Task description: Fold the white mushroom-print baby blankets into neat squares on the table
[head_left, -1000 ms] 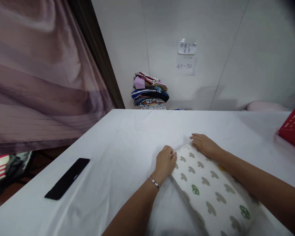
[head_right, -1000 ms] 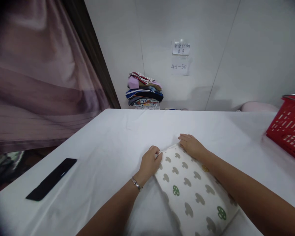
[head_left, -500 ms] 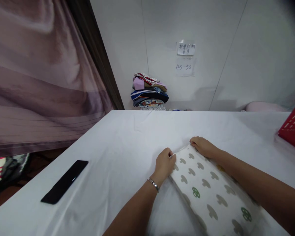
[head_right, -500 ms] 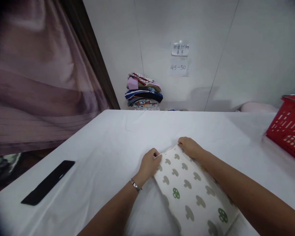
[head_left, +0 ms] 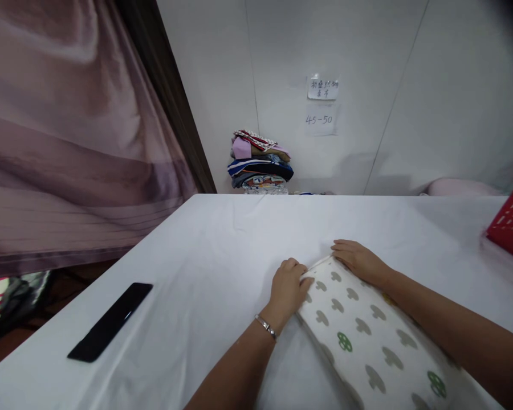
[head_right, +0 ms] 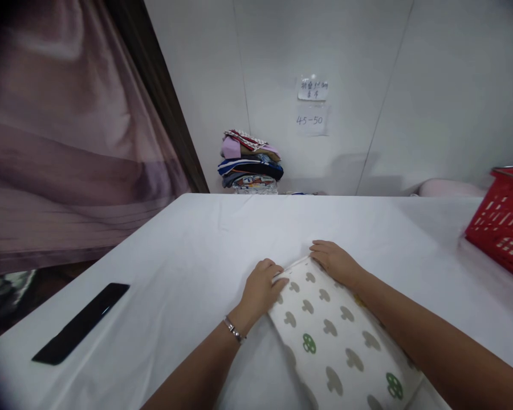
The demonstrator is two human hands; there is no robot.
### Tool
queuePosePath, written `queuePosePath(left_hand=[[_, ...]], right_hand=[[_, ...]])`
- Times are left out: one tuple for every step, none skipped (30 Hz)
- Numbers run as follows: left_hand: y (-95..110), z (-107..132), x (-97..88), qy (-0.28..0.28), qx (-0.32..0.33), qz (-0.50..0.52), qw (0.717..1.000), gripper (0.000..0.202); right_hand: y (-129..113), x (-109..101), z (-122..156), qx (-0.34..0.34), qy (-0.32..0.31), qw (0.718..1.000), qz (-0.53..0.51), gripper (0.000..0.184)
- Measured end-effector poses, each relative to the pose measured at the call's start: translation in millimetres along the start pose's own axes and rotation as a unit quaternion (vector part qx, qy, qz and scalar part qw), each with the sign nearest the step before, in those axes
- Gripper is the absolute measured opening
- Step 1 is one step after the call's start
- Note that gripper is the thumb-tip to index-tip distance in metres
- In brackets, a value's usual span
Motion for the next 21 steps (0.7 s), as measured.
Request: queuePosePath(left_hand=[[0.9, 0.0, -0.4, -0.001, 0.006, -0.011, 1.000, 0.011], [1.8, 0.0, -0.6, 0.000, 0.014, -0.023, 1.000, 0.011], [2.7, 0.1, -0.7, 0.001, 0.023, -0.035, 0.999, 0.011], [3.4, 0.1, -0.5, 0.002, 0.033, -0.045, 0.998, 0.010], [3.8, 0.1, -0.1, 0.004, 0.042, -0.053, 0.998, 0.010], [3.8, 0.1, 0.4, 0.006, 0.049, -0.057, 0.997, 0.009], [3.5, 0.0, 1.0, 0.008, 0.054, -0.057, 0.997, 0.008], [3.0, -0.2, 1.6, 0.010, 0.057, -0.053, 0.997, 0.008], [2.4, -0.5, 2.3, 0.011, 0.060, -0.046, 0.997, 0.008], [1.8, -0.9, 2.9, 0.011, 0.063, -0.040, 0.997, 0.008], [1.4, -1.4, 3.5, 0.010, 0.066, -0.034, 0.997, 0.009], [1.2, -1.8, 3.9, 0.008, 0.071, -0.029, 0.997, 0.010], [1.2, -2.3, 4.1, 0.005, 0.076, -0.027, 0.997, 0.011], [1.4, -2.8, 4.3, 0.001, 0.081, -0.025, 0.996, 0.013], [1.6, -3.2, 4.4, -0.002, 0.085, -0.023, 0.996, 0.014], [1.9, -3.6, 4.4, -0.006, 0.089, -0.022, 0.996, 0.016], [2.1, -3.8, 4.5, -0.009, 0.093, -0.021, 0.995, 0.017], [2.3, -4.1, 4.5, -0.011, 0.096, -0.021, 0.995, 0.017], [2.3, -4.2, 4.6, -0.012, 0.100, -0.021, 0.995, 0.018], [2.2, -4.2, 4.7, -0.012, 0.104, -0.022, 0.994, 0.018], [2.0, -4.2, 4.8, -0.012, 0.109, -0.024, 0.994, 0.019]], right_hand=[[-0.2, 0.3, 1.2, -0.002, 0.005, 1.000, 0.006, 0.027], [-0.4, 0.4, 2.2, -0.002, 0.007, 1.000, 0.012, 0.027], [-0.6, 0.4, 2.8, -0.001, 0.007, 1.000, 0.016, 0.027], [-0.8, 0.2, 3.0, 0.000, 0.004, 1.000, 0.018, 0.027], [-1.1, -0.3, 2.8, 0.001, 0.000, 1.000, 0.018, 0.027], [-1.3, -1.0, 2.4, 0.003, -0.006, 1.000, 0.015, 0.027], [-1.5, -1.9, 1.8, 0.004, -0.014, 1.000, 0.010, 0.027], [-1.6, -2.9, 1.2, 0.006, -0.022, 1.000, 0.003, 0.026], [-1.6, -4.0, 0.7, 0.008, -0.031, 0.999, -0.005, 0.026], [-1.4, -5.1, 0.3, 0.010, -0.039, 0.999, -0.012, 0.025], [-1.2, -6.1, 0.2, 0.013, -0.045, 0.999, -0.019, 0.025], [-0.9, -6.8, 0.2, 0.015, -0.049, 0.998, -0.026, 0.024], [-0.6, -7.3, 0.3, 0.016, -0.052, 0.998, -0.033, 0.024], [-0.4, -7.6, 0.3, 0.016, -0.055, 0.998, -0.038, 0.025], [-0.4, -7.6, 0.2, 0.015, -0.057, 0.997, -0.043, 0.027], [-0.6, -7.5, 0.0, 0.011, -0.060, 0.997, -0.047, 0.029], [-1.0, -7.4, -0.5, 0.005, -0.063, 0.997, -0.050, 0.030], [-1.6, -7.3, -1.2, -0.001, -0.065, 0.996, -0.053, 0.030], [-2.4, -7.6, -2.1, -0.007, -0.066, 0.996, -0.055, 0.030], [-3.1, -8.0, -3.1, -0.012, -0.066, 0.996, -0.056, 0.029], [-3.8, -8.7, -4.2, -0.016, -0.065, 0.996, -0.057, 0.028]])
Point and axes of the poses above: each hand's wrist, its own z-axis away from the middle knuckle, its own x-axis out of the palm, y = z × x, the point moved 1 cm from there along -z, towards the middle knuckle, and after that the axes turned 2 degrees about y, right-handed, at the moved point
